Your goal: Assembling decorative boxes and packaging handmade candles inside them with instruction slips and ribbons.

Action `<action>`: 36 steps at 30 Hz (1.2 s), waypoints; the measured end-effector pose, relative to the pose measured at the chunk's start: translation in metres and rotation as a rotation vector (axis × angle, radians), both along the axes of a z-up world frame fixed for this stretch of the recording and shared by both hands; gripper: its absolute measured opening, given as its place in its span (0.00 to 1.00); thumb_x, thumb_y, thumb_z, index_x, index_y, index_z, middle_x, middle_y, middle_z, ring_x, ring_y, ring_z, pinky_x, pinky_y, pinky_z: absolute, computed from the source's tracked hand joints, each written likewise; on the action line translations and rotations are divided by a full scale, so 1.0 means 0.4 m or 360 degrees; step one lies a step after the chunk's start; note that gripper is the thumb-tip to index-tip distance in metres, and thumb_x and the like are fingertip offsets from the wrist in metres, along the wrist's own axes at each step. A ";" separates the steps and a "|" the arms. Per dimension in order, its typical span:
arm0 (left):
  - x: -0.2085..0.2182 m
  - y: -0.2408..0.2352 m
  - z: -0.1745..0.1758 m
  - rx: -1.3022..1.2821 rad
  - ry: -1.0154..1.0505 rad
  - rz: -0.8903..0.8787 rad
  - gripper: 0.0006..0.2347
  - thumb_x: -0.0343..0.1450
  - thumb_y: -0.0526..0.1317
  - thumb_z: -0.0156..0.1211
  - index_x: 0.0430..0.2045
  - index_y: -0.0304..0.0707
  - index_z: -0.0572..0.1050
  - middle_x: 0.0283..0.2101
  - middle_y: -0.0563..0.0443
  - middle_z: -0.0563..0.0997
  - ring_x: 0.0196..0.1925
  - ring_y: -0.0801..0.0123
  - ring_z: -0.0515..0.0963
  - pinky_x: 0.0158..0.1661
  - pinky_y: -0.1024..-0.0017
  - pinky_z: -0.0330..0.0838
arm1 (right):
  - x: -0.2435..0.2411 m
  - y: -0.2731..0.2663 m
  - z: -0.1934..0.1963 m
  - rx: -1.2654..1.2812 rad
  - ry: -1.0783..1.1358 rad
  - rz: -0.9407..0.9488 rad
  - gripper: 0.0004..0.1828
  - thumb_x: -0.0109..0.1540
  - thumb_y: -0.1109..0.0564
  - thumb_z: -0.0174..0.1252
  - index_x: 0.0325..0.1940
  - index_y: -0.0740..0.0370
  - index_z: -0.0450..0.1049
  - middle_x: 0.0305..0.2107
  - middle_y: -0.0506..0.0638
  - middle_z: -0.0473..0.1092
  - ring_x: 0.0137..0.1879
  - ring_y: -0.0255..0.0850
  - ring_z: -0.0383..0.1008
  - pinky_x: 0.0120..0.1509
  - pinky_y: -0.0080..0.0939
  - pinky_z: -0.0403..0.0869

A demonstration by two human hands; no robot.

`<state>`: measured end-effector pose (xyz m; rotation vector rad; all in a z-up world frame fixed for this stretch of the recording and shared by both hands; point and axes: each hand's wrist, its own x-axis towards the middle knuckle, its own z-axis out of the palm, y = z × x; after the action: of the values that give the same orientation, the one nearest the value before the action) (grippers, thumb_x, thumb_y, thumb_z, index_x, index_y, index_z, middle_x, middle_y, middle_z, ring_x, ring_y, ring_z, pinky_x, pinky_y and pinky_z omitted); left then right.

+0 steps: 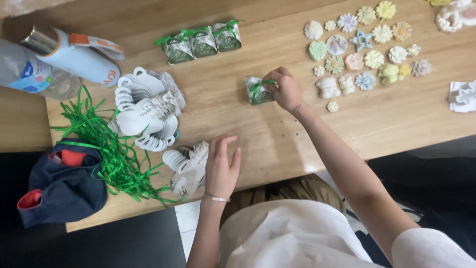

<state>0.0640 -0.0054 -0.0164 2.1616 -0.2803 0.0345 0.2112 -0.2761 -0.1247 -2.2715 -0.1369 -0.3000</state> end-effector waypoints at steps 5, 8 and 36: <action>-0.001 -0.085 -0.082 0.0085 -0.0024 -0.0157 0.26 0.66 0.33 0.67 0.58 0.31 0.64 0.60 0.31 0.69 0.62 0.39 0.71 0.59 0.54 0.68 | -0.228 0.060 0.028 0.0045 0.0161 0.0146 0.14 0.56 0.66 0.66 0.45 0.57 0.81 0.41 0.54 0.72 0.45 0.51 0.76 0.49 0.46 0.76; -0.002 -0.129 -0.115 0.0170 -0.0036 -0.0151 0.30 0.61 0.33 0.70 0.59 0.34 0.64 0.63 0.32 0.67 0.62 0.38 0.70 0.57 0.54 0.68 | -0.328 0.086 0.016 -0.0027 0.0169 0.0213 0.14 0.55 0.66 0.66 0.44 0.56 0.82 0.40 0.54 0.74 0.44 0.51 0.77 0.48 0.46 0.76; -0.021 -0.132 -0.372 0.0101 -0.0061 -0.0082 0.21 0.63 0.38 0.73 0.52 0.41 0.77 0.63 0.48 0.75 0.68 0.53 0.71 0.60 0.62 0.70 | -0.319 0.012 0.192 0.1206 0.0225 -0.0236 0.06 0.71 0.59 0.58 0.44 0.66 0.71 0.29 0.48 0.75 0.34 0.36 0.79 0.38 0.32 0.77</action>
<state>0.0556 -0.0582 -0.1650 2.2173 -0.3637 0.0381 0.0835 -0.2713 -0.0479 -1.5416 0.1940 -0.2172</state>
